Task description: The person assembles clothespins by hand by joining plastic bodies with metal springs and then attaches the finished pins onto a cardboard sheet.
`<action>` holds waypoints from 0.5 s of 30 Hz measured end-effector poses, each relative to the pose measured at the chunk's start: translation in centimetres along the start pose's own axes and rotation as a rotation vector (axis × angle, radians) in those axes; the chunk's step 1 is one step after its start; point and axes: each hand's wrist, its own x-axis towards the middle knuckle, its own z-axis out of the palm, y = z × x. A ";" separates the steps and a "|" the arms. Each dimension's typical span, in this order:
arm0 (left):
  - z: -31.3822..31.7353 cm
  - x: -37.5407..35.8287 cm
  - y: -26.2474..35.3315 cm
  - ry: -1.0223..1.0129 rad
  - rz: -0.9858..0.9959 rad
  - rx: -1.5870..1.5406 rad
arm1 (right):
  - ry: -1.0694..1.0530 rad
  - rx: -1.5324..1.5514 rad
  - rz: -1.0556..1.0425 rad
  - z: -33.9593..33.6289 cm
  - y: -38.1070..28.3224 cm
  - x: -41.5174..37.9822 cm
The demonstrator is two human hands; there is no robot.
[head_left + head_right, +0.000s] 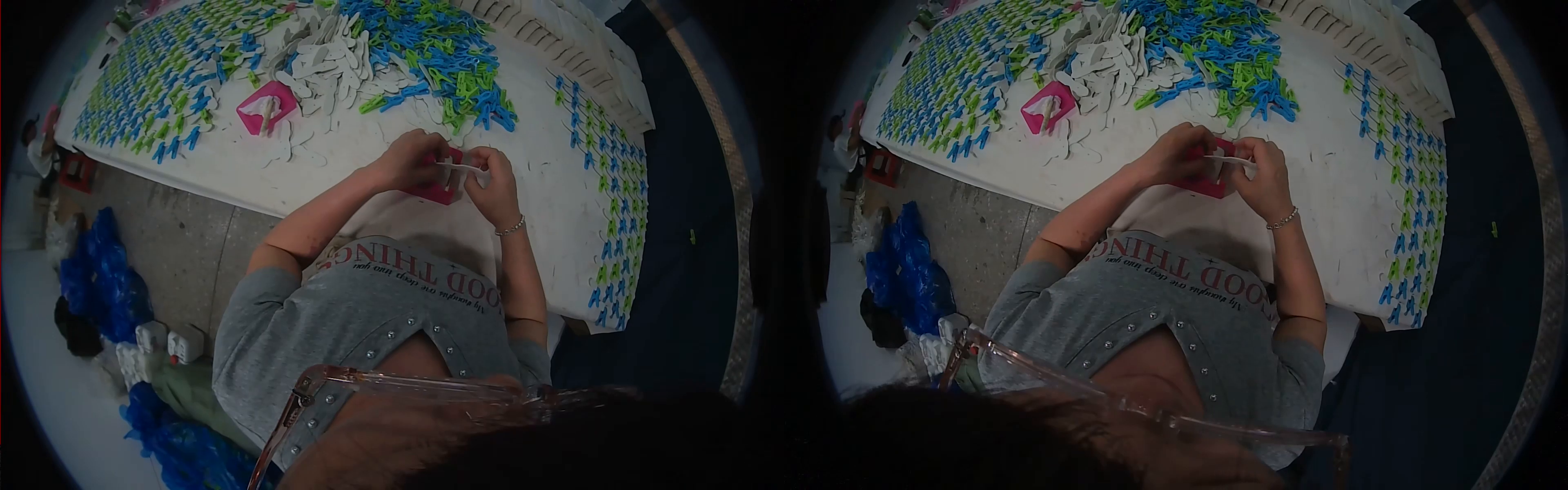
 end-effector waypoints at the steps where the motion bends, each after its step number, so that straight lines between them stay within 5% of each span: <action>1: 0.4 0.3 -0.1 0.004 0.017 -0.026 | 0.004 -0.004 -0.002 -0.6 -0.4 0.2; 7: 1.8 1.7 0.8 -0.040 -0.005 -0.232 | -0.015 0.023 0.047 -2.4 -1.6 1.2; 9: 1.7 2.0 0.8 -0.045 -0.018 -0.242 | -0.024 0.352 0.155 -2.5 -1.4 1.5; 12: 0.8 1.6 -0.1 0.013 -0.096 -0.327 | 0.030 0.384 0.332 -1.6 3.9 1.9; 13: 0.6 1.2 -0.8 0.058 -0.155 -0.370 | 0.050 0.369 0.337 -0.9 5.5 2.1; 15: 0.0 0.9 -1.4 0.082 -0.195 -0.424 | 0.064 -0.180 0.492 0.7 7.6 2.7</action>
